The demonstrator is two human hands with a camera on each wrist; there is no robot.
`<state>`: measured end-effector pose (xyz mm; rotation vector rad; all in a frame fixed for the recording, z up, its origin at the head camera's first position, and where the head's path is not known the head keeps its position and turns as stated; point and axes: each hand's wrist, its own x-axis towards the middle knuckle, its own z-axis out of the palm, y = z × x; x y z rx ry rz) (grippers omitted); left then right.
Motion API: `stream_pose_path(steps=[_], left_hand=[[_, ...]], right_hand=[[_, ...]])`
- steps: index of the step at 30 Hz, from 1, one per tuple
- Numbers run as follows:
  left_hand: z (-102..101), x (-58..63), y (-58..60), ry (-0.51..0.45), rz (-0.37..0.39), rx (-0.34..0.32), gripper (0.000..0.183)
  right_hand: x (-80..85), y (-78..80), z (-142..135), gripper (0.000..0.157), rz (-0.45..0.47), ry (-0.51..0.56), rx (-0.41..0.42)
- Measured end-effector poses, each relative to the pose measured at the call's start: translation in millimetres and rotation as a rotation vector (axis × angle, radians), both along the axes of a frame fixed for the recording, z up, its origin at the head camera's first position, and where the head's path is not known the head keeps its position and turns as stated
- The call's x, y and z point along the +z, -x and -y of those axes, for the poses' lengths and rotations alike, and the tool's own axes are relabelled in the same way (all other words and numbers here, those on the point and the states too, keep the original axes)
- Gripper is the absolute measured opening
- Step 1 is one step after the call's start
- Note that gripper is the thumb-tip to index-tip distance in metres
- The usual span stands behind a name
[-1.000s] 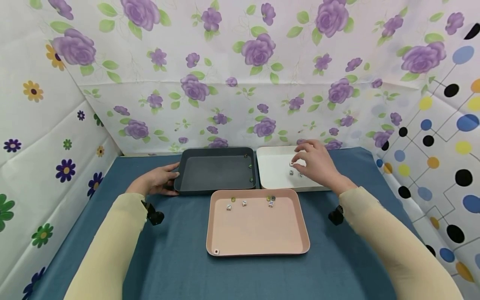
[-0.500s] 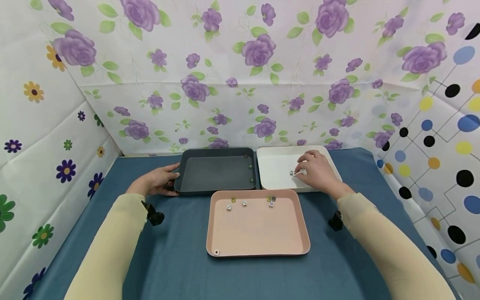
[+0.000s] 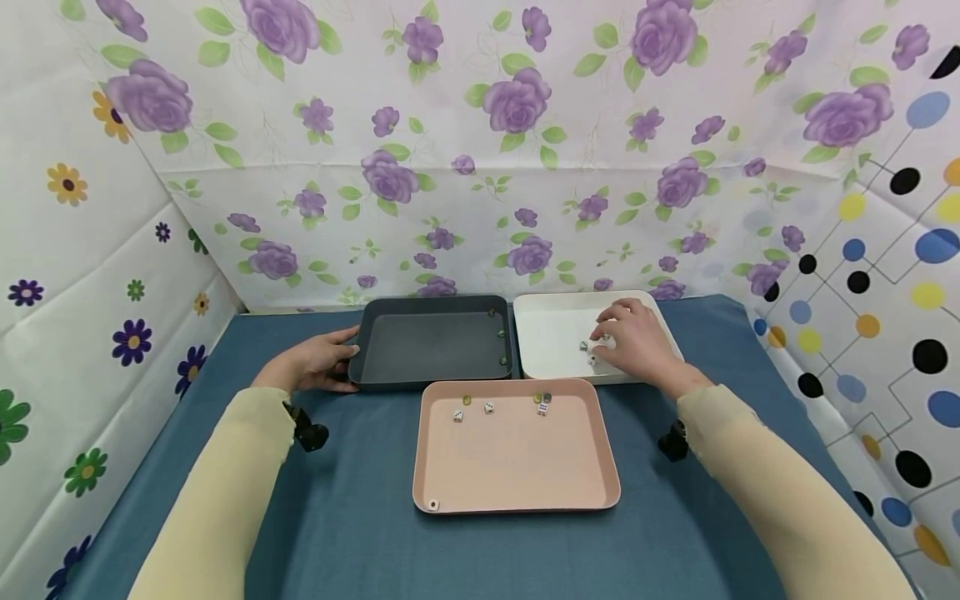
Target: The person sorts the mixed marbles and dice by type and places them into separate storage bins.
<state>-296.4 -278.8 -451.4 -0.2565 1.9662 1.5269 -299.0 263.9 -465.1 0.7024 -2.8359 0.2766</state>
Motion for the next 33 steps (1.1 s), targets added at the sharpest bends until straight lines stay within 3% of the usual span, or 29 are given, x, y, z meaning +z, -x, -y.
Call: stream_pose_path(steps=[33], left_hand=[[0.1, 2.3, -2.0, -0.002, -0.001, -0.008, 0.062]], right_hand=[[41.6, -5.4, 1.3, 0.018, -0.092, 0.09, 0.025]])
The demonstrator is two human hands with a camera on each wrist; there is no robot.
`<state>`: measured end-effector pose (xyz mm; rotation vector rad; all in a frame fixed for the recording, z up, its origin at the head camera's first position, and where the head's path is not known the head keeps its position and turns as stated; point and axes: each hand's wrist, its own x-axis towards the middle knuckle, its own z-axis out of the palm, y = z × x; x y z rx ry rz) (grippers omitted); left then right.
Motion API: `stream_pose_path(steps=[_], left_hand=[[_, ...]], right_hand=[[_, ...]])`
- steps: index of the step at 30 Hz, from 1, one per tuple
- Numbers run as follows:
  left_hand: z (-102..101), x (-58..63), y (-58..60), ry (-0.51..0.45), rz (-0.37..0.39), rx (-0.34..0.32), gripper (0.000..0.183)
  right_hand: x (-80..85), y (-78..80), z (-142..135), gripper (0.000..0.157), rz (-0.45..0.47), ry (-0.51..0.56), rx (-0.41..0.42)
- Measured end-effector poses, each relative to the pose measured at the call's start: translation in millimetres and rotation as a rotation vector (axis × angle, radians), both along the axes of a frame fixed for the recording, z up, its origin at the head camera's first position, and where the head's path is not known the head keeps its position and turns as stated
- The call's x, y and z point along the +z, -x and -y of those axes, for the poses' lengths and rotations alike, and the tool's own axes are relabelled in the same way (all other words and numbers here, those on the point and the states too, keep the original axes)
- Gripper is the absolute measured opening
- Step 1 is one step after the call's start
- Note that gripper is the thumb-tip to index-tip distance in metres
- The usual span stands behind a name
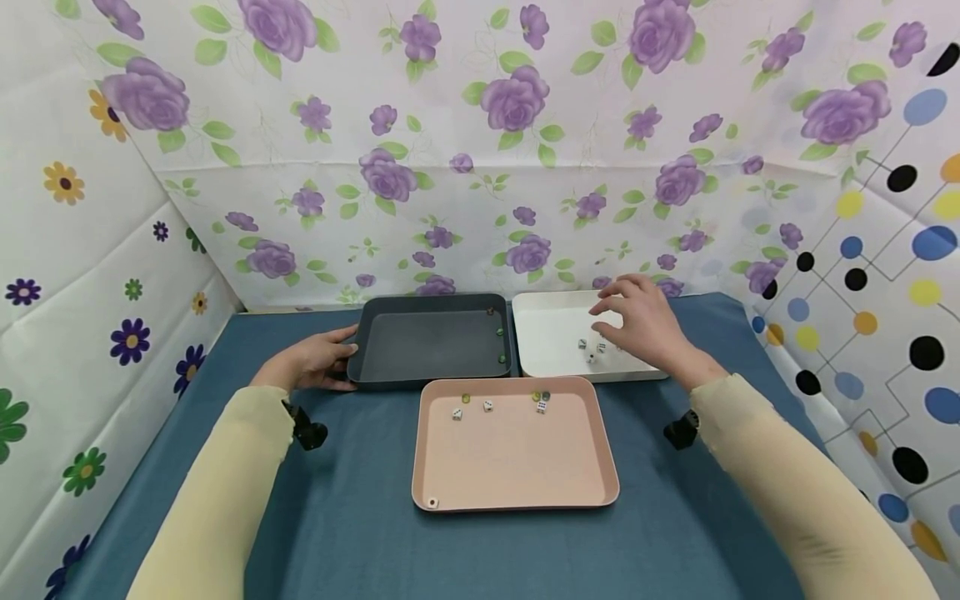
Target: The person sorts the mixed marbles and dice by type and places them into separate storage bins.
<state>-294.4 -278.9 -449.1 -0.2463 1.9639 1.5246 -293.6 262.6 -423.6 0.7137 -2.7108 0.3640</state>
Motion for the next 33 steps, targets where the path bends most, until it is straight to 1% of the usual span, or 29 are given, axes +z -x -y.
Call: stream_pose_path(steps=[11, 24, 28, 33], left_hand=[[-2.2, 2.1, -1.0, -0.002, -0.005, -0.008, 0.063], [1.7, 1.5, 1.4, -0.032, 0.003, -0.035, 0.064], [1.3, 0.4, 1.6, -0.032, 0.002, -0.035, 0.064], [0.1, -1.0, 1.7, -0.025, -0.009, -0.033, 0.063]], right_hand=[[14.5, -6.2, 2.6, 0.021, -0.043, 0.053, 0.026], [22.8, -18.2, 12.7, 0.021, -0.079, 0.062, 0.083], [23.4, -19.5, 16.1, 0.021, -0.094, 0.071, 0.118], [27.5, -25.2, 24.6, 0.021, -0.116, 0.089, 0.171]])
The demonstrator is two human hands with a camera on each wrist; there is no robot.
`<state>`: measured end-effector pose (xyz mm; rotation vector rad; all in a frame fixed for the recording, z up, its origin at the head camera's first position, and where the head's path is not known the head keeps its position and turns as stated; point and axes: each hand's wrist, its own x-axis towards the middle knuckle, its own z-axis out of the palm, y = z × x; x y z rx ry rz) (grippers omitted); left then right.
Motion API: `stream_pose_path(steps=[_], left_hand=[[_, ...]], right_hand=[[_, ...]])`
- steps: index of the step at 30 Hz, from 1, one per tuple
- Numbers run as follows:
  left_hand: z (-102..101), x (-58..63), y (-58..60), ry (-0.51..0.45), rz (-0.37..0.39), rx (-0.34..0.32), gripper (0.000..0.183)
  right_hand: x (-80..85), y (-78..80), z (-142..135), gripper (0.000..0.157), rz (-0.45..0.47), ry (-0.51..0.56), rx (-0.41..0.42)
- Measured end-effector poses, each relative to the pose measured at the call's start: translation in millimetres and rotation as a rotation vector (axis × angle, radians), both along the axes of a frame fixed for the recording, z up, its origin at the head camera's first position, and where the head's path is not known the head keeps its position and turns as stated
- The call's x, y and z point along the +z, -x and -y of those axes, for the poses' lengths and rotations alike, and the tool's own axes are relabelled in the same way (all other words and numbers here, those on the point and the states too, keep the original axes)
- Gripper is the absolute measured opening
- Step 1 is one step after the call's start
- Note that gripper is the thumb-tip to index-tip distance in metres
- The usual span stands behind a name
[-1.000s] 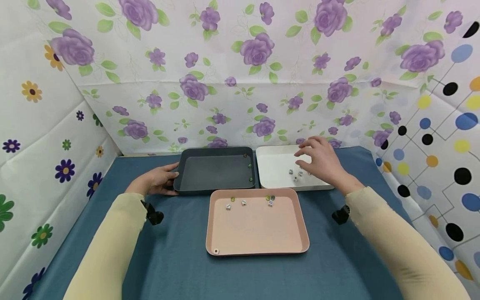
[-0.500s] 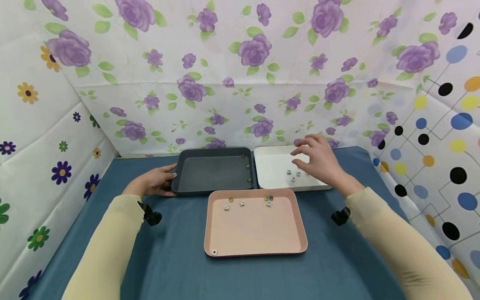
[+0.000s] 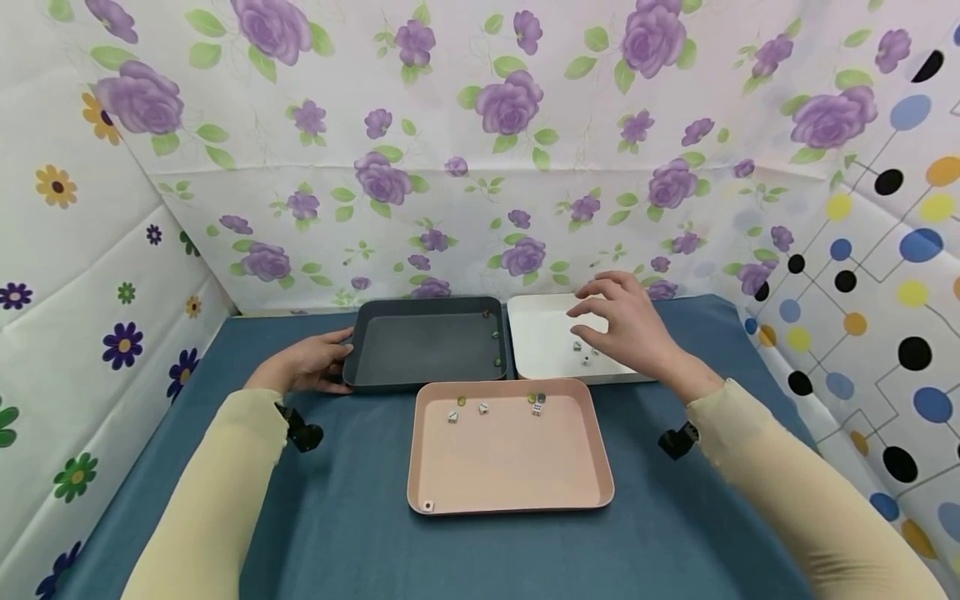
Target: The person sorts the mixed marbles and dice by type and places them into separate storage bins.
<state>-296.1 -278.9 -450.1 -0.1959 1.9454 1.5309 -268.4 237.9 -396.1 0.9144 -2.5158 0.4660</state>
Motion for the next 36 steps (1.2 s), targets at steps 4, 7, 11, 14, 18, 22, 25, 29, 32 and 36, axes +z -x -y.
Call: stream_pose_path(steps=[4, 7, 11, 14, 18, 22, 25, 29, 32, 36], left_hand=[[-1.4, -0.2, -0.5, 0.01, -0.009, 0.007, 0.062], [-2.1, 0.3, -1.7, 0.016, -0.011, 0.014, 0.062], [-1.8, 0.9, -3.1, 0.018, -0.01, 0.019, 0.062], [-1.4, 1.5, -3.5, 0.014, -0.006, 0.02, 0.062], [-1.7, 3.1, -3.9, 0.008, -0.001, 0.016, 0.062], [-2.4, 4.4, -3.5, 0.008, -0.004, 0.014, 0.062], [-3.0, 4.5, -2.9, 0.012, -0.005, 0.021, 0.062], [-3.6, 3.9, -2.0, 0.026, -0.008, 0.029, 0.061], [-3.5, 2.8, -1.4, 0.037, -0.007, 0.035, 0.061], [-2.7, 1.7, -1.0, 0.034, -0.008, 0.029, 0.062]], right_hand=[[4.1, -4.9, 8.4, 0.022, -0.022, 0.002, 0.033], [6.5, -8.0, 15.1, 0.022, -0.033, 0.01, 0.062], [8.6, -11.2, 25.9, 0.022, -0.045, 0.032, 0.113], [10.1, -13.8, 34.5, 0.022, -0.057, 0.049, 0.147], [12.1, -17.3, 45.4, 0.02, -0.062, 0.059, 0.183], [14.5, -21.8, 56.6, 0.019, -0.052, 0.061, 0.221], [16.7, -25.7, 65.9, 0.018, -0.04, 0.051, 0.244], [18.9, -31.0, 77.6, 0.018, -0.018, 0.036, 0.272], [20.2, -34.9, 85.2, 0.018, 0.003, 0.027, 0.296], [21.4, -38.7, 93.1, 0.017, 0.026, 0.011, 0.317]])
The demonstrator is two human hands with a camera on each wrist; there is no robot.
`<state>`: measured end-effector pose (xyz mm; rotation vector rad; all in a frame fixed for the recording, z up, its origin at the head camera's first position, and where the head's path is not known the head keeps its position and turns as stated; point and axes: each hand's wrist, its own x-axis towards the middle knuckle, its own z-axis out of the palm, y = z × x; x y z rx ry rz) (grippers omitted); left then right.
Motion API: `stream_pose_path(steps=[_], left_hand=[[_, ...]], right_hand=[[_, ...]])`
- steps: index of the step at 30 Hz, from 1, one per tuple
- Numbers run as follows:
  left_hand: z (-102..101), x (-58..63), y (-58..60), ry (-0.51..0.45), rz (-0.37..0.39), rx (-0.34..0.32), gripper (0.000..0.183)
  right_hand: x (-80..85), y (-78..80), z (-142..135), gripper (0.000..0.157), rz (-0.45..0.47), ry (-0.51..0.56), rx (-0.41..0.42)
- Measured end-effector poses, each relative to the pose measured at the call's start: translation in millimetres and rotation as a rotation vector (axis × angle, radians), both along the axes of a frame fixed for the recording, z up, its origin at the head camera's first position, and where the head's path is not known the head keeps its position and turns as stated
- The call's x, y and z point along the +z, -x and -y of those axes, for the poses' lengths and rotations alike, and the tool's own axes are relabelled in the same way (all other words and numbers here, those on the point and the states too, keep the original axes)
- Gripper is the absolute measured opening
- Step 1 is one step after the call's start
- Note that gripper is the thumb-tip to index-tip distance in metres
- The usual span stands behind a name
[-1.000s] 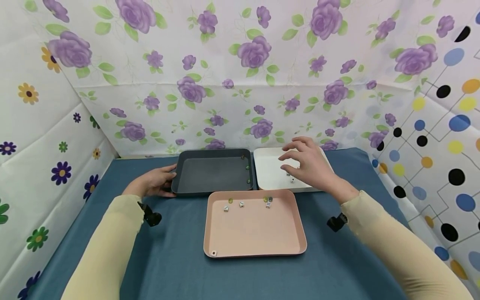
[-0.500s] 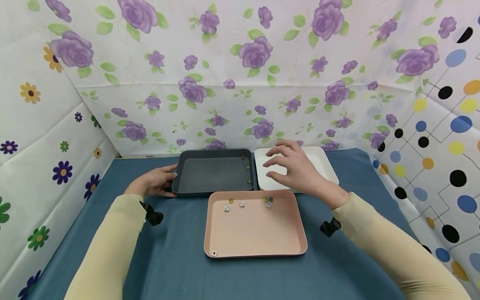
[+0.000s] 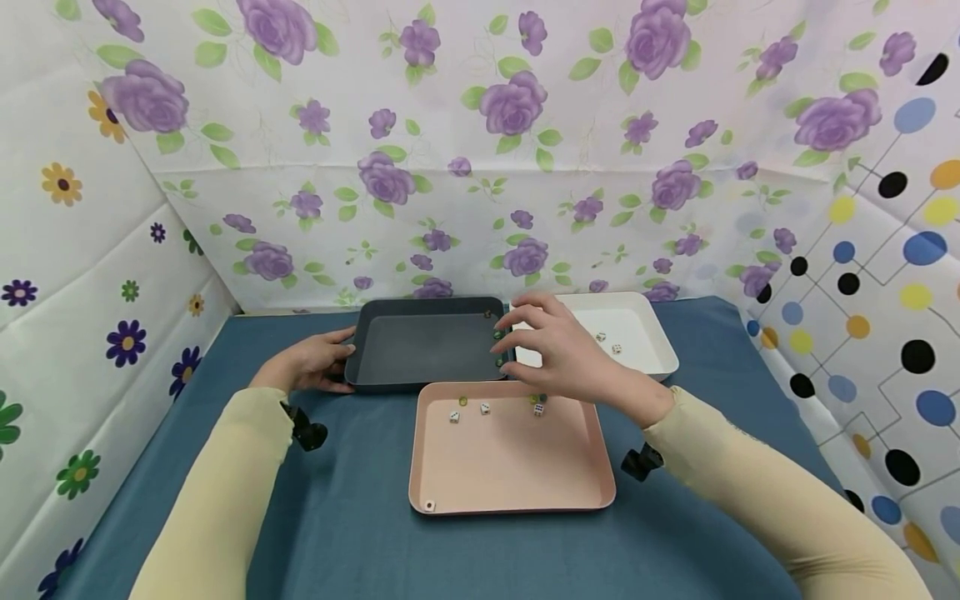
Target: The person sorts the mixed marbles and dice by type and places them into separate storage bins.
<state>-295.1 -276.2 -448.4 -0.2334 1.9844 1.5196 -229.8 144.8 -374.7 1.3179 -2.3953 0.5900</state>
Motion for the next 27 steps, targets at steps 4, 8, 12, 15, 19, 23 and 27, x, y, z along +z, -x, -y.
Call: stream_pose_path(steps=[4, 8, 12, 15, 19, 23, 27], left_hand=[[1.3, -0.8, -0.9, -0.015, -0.005, -0.012, 0.062], [1.1, -0.2, -1.4, -0.017, -0.005, -0.011, 0.062], [0.8, -0.2, -1.1, -0.017, -0.003, -0.006, 0.061], [0.6, -0.2, -0.3, -0.019, 0.002, -0.003, 0.061], [0.2, -0.5, 0.3, -0.02, 0.005, -0.001, 0.061], [0.6, -1.0, 0.6, -0.018, 0.002, 0.0, 0.061], [1.0, -1.3, 0.8, -0.019, 0.003, -0.002, 0.061]], right_hand=[[-0.1, -3.4, 6.4, 0.017, 0.026, -0.008, 0.019], [-3.3, -6.8, 13.1, 0.017, 0.043, -0.007, 0.05], [-10.0, -9.2, 21.7, 0.018, 0.036, -0.016, 0.093], [-15.2, -11.1, 28.2, 0.017, 0.028, -0.028, 0.124], [-21.9, -15.0, 36.4, 0.015, 0.027, -0.064, 0.142], [-29.1, -19.5, 44.6, 0.014, 0.033, -0.111, 0.169], [-34.6, -24.0, 51.2, 0.013, 0.044, -0.157, 0.199]])
